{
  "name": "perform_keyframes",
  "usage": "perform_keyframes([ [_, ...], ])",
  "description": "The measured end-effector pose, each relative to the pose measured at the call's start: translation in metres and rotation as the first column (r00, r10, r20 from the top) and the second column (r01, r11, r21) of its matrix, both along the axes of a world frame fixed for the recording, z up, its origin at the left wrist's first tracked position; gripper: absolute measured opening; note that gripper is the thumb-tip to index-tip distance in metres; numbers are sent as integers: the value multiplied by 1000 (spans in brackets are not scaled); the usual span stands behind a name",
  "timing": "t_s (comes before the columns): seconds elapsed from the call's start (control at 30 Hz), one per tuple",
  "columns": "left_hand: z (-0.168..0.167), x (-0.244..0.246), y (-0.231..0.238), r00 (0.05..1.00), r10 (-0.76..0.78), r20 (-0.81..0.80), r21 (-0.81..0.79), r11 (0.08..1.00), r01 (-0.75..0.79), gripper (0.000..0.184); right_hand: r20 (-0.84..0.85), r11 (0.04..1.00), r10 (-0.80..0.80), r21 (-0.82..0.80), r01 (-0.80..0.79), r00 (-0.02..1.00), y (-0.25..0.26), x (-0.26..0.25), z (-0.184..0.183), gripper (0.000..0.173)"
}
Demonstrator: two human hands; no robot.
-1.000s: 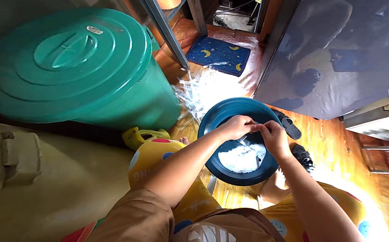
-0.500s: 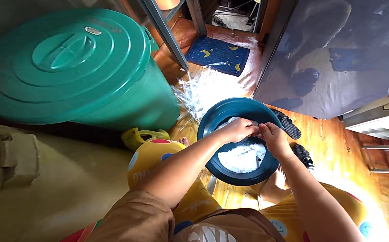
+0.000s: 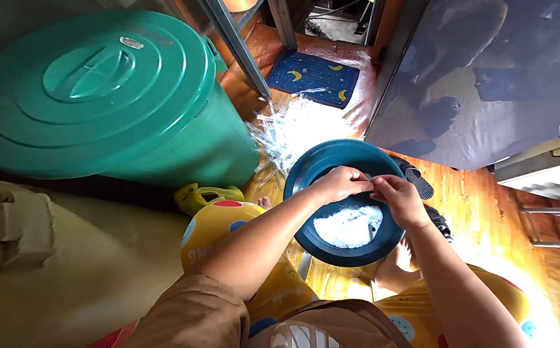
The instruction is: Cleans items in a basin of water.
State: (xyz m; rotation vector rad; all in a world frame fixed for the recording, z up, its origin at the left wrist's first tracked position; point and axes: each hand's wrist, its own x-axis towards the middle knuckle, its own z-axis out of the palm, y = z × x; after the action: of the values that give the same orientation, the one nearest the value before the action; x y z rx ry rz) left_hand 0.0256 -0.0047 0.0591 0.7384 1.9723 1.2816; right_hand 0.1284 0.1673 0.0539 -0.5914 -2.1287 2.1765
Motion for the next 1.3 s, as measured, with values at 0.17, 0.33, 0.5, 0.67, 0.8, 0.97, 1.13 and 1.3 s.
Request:
perform_keyframes([
  [0.17,1,3,8,999,-27,26,-48,998,28,40,6,977,-18,210,16,1000,-10,-4,-3,26],
  [0.33,-6,-5,6,993,-116,-27,-97,989,113,29,4,939,33,343,-32,999,-4,-2,-2,15],
  [0.5,-8,-7,3,992,-103,-73,-160,983,91,19,-7,878,92,473,-77,996,-5,0,-1,13],
  [0.67,-4,-5,4,966,-178,-190,-256,958,126,22,-82,844,118,533,-57,990,-7,-1,-8,20],
  [0.8,-6,-5,3,946,-132,-296,-249,967,57,17,-51,875,111,478,-73,993,-9,0,-16,39],
  [0.97,-8,-6,2,896,-240,-374,-376,922,90,21,-64,827,100,560,-47,993,-13,-1,-19,13],
  [1.13,-10,-8,-2,873,-226,-433,-402,915,37,20,-124,794,101,608,-5,987,-8,-1,-20,11],
  [1.3,-19,-17,-7,874,-159,-458,-355,935,-16,22,326,547,350,689,-475,878,8,4,-21,30],
])
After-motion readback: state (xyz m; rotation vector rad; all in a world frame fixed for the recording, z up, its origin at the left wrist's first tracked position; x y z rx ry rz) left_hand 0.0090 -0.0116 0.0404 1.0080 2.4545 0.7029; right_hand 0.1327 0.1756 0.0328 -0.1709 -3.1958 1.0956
